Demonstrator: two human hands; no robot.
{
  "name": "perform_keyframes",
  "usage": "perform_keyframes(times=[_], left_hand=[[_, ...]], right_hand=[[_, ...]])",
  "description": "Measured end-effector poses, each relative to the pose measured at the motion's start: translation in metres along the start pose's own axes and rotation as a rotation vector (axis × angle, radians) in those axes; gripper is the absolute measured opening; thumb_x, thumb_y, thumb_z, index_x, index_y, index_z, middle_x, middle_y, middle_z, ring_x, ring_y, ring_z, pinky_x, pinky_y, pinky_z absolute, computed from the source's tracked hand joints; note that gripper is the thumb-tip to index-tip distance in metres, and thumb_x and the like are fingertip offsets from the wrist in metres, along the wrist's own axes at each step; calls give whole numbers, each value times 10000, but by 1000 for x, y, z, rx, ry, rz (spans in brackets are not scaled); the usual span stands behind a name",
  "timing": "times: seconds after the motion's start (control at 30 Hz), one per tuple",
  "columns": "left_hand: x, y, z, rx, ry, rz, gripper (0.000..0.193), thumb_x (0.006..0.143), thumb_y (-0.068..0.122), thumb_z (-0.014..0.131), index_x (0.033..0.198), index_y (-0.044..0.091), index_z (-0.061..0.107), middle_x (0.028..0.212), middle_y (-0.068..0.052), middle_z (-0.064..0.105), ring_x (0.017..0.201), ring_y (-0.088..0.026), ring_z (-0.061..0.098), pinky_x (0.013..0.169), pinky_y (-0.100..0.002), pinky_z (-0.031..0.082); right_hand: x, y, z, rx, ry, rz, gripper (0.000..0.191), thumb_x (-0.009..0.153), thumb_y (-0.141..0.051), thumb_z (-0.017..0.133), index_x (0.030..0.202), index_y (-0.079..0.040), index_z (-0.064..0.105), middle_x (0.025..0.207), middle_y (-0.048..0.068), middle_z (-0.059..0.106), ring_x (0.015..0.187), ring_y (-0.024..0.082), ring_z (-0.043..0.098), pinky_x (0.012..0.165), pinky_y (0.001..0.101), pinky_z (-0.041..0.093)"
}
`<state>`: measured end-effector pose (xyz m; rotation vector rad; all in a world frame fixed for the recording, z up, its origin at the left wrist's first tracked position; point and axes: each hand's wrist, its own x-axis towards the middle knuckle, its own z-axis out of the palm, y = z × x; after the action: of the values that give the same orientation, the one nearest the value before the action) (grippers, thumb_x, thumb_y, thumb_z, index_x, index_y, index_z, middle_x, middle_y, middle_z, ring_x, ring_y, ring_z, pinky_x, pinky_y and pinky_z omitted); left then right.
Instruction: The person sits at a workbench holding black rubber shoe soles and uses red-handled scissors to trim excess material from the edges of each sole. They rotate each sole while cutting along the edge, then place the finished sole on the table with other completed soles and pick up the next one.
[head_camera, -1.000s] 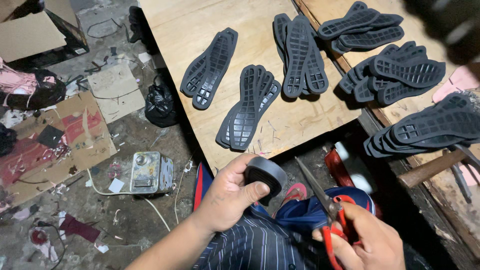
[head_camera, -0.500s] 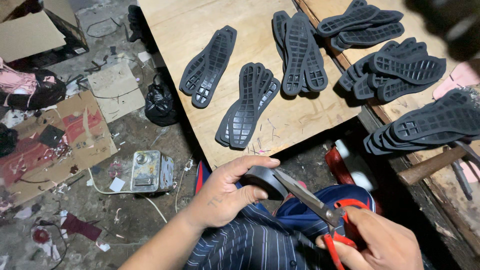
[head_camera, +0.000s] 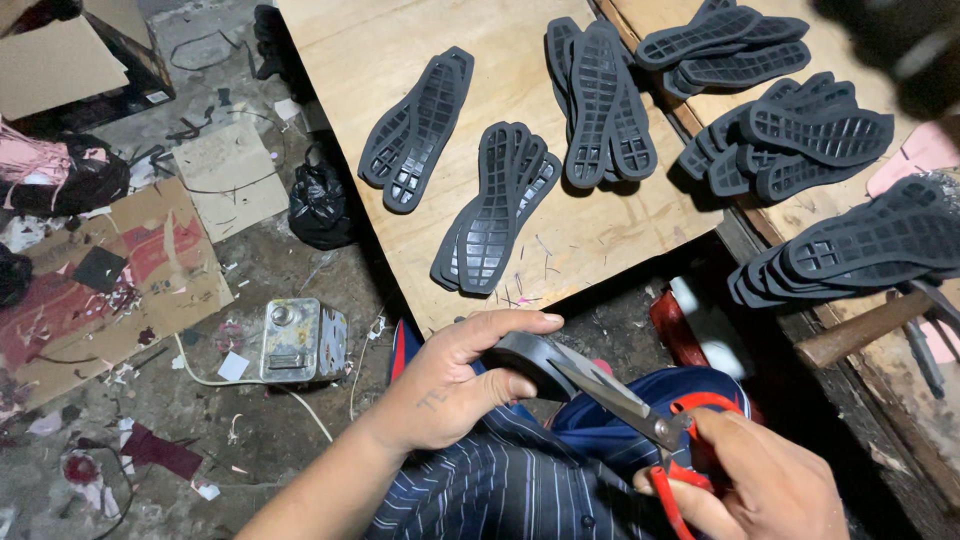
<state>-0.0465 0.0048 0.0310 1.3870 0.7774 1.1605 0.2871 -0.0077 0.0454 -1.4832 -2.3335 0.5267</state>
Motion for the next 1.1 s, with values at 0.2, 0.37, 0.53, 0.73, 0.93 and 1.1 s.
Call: perform_keyframes(times=[0.2,0.37,0.53,0.73,0.93,1.1], left_hand=[[0,-1,-2,129,19,76,499,946,163,764,1418,92,619,1305,-75,692,1217,-202,663,1085,-325,490],[2,3,-9,292,18,145,483,948,217,752,1403,110,630,1363,-76,695,1264,-241,661,1106,-355,471],[0,8,-11,370,-11,148,513,948,250,738,1428,112,623,1313,-48,725,1264,-222,637,1128,-367,404],[0,14,-12,393,-30,134,517,967,283,715,1445,110,618,1274,-31,743,1256,-205,646,1136,-363,389],[3,22,-17,504,-61,191,513,949,206,674,1445,100,602,1374,-67,701,1308,-229,617,1129,-362,368],[4,27,-18,501,-92,162,549,892,134,666,1436,85,603,1323,-73,714,1277,-218,633,1096,-363,353]], right_hand=[[-6,13,4,-70,-23,10,596,546,-525,960,995,-182,769,744,11,721,650,188,728,594,294,546],[-6,9,-1,-119,-55,43,574,574,-511,946,1002,-177,759,745,8,725,669,187,738,616,295,552],[-4,2,-3,-30,23,-18,602,598,-469,939,1035,-112,731,754,32,710,659,168,740,627,287,569],[-3,6,-4,-79,-42,8,595,569,-453,968,1014,-119,757,750,47,729,675,203,750,632,304,570],[-8,4,-6,-20,39,-50,559,625,-448,923,1008,-98,714,765,41,713,681,192,742,641,298,569],[-4,8,-7,-101,-38,-6,558,615,-453,931,1012,-110,740,746,47,713,686,206,745,645,307,571]])
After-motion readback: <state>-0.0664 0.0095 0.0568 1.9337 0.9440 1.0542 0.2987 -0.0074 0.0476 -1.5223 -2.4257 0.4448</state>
